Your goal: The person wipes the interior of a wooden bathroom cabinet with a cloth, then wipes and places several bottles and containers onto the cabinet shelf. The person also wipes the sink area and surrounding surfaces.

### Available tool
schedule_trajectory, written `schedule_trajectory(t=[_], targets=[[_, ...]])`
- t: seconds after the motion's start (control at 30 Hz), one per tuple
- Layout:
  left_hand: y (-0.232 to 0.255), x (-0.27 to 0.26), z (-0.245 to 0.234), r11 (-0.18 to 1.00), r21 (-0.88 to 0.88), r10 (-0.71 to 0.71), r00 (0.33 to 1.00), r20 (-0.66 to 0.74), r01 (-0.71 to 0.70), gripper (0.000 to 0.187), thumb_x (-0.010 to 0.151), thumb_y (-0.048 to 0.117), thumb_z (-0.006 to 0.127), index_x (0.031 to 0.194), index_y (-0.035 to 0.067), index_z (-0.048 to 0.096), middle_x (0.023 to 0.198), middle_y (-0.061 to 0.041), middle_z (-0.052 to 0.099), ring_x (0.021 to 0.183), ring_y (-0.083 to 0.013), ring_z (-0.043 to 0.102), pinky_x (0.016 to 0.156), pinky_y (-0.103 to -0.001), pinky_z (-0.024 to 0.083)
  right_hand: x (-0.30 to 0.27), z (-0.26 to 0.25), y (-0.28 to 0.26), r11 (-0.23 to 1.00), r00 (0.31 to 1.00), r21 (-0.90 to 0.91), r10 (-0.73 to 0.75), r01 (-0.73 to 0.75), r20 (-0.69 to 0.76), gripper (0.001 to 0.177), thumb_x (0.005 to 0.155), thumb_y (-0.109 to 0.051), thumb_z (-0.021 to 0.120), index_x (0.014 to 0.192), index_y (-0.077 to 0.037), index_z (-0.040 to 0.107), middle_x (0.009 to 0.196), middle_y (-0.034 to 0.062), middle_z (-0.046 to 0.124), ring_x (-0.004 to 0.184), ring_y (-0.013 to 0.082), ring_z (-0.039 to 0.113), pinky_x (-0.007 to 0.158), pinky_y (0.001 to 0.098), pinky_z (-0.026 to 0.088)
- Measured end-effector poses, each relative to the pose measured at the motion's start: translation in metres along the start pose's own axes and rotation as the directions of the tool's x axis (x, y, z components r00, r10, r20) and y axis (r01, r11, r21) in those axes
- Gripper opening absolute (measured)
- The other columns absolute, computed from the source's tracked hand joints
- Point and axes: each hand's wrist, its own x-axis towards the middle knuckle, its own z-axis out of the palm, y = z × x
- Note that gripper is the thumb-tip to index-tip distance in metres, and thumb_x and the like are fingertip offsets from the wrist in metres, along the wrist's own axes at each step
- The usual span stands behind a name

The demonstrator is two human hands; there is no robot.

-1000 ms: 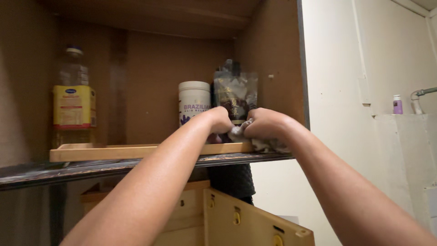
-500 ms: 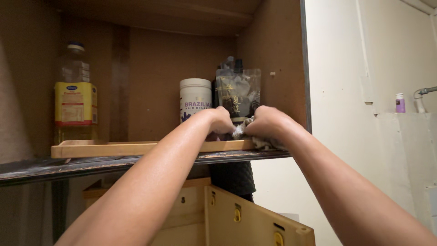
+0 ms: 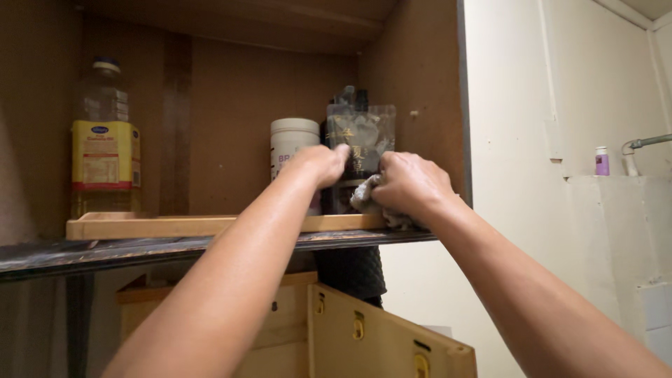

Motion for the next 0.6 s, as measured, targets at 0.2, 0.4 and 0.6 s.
schedule_trajectory(t=[0.2, 0.4, 0.6], targets=[[-0.018, 0.006, -0.011, 0.877, 0.481, 0.0, 1.0, -0.021, 0.01, 0.035, 0.09, 0.022, 0.069, 0.124, 0.017, 0.077, 0.131, -0.007, 0.071, 0.117, -0.0282, 0.07, 0.089, -0.047, 0.059, -0.009, 0.005, -0.002, 0.994, 0.992, -0.033, -0.104, 0.102, -0.073, 0.033, 0.075, -0.018, 0.067, 0.106, -0.019, 0.076, 0.11, 0.0086, 0.073, 0.105, 0.0344, 0.069, 0.087, 0.0493, 0.056], [-0.029, -0.013, -0.024, 0.833, 0.551, -0.104, 0.993, 0.063, 0.053, 0.04, 0.087, 0.025, 0.073, 0.125, 0.016, 0.072, 0.129, -0.011, 0.071, 0.116, -0.0269, 0.069, 0.093, -0.041, 0.055, -0.021, -0.009, 0.001, 0.989, 0.977, -0.025, -0.147, 0.145, -0.152, 0.036, 0.076, -0.021, 0.068, 0.111, -0.021, 0.076, 0.114, 0.0093, 0.071, 0.105, 0.0349, 0.068, 0.088, 0.0482, 0.055], [-0.007, -0.074, -0.035, 0.948, 0.28, 0.197, 0.971, -0.139, -0.152, 0.029, 0.086, 0.018, 0.066, 0.111, 0.009, 0.078, 0.123, -0.019, 0.071, 0.113, -0.0384, 0.069, 0.093, -0.049, 0.056, -0.045, -0.027, -0.003, 0.987, 0.958, 0.045, -0.141, 0.157, -0.249, 0.035, 0.078, -0.023, 0.07, 0.112, -0.017, 0.076, 0.112, 0.0124, 0.071, 0.1, 0.0351, 0.069, 0.089, 0.0466, 0.054]])
